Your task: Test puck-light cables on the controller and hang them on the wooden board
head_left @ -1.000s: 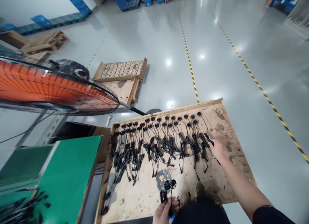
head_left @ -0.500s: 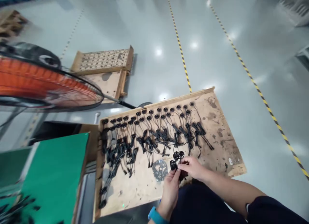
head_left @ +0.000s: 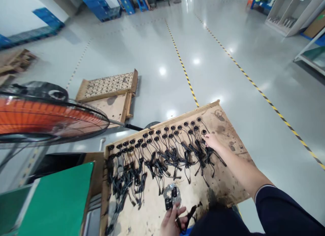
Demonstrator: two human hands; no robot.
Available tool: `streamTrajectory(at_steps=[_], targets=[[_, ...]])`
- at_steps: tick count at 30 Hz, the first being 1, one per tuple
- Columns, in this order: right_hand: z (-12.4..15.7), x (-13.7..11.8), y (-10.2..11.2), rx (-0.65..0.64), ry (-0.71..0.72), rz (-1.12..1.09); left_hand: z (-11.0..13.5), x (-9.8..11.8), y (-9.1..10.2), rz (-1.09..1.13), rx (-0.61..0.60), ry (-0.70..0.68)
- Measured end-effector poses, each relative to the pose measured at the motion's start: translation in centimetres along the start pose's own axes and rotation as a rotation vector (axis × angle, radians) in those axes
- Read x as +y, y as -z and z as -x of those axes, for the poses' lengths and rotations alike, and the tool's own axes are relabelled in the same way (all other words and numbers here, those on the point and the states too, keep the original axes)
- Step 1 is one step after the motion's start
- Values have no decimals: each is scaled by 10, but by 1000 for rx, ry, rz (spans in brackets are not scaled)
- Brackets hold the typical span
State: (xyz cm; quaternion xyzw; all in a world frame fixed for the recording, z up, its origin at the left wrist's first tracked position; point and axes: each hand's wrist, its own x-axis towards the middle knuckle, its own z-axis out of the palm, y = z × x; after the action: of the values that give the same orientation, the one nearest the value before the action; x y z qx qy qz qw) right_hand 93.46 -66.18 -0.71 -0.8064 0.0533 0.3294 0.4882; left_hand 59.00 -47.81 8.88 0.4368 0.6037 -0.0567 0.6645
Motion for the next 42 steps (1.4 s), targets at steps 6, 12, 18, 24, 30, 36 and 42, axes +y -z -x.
streamTrajectory(at_steps=[6,12,18,24,30,36,42], targets=[[-62,-2,-7,152,41,217,-2,-27,8,6,-35,-29],[-61,16,-9,299,102,337,5,-18,10,98,-73,-5],[25,70,-20,357,57,346,10,-9,7,123,-63,1],[74,114,-58,301,-147,369,9,-3,2,102,-75,-29],[59,108,-67,295,-141,392,8,-7,4,99,-55,-23],[61,106,-40,321,-61,396,1,-17,9,134,-52,8],[72,107,-16,425,-30,382,-1,-21,5,174,-78,-9]])
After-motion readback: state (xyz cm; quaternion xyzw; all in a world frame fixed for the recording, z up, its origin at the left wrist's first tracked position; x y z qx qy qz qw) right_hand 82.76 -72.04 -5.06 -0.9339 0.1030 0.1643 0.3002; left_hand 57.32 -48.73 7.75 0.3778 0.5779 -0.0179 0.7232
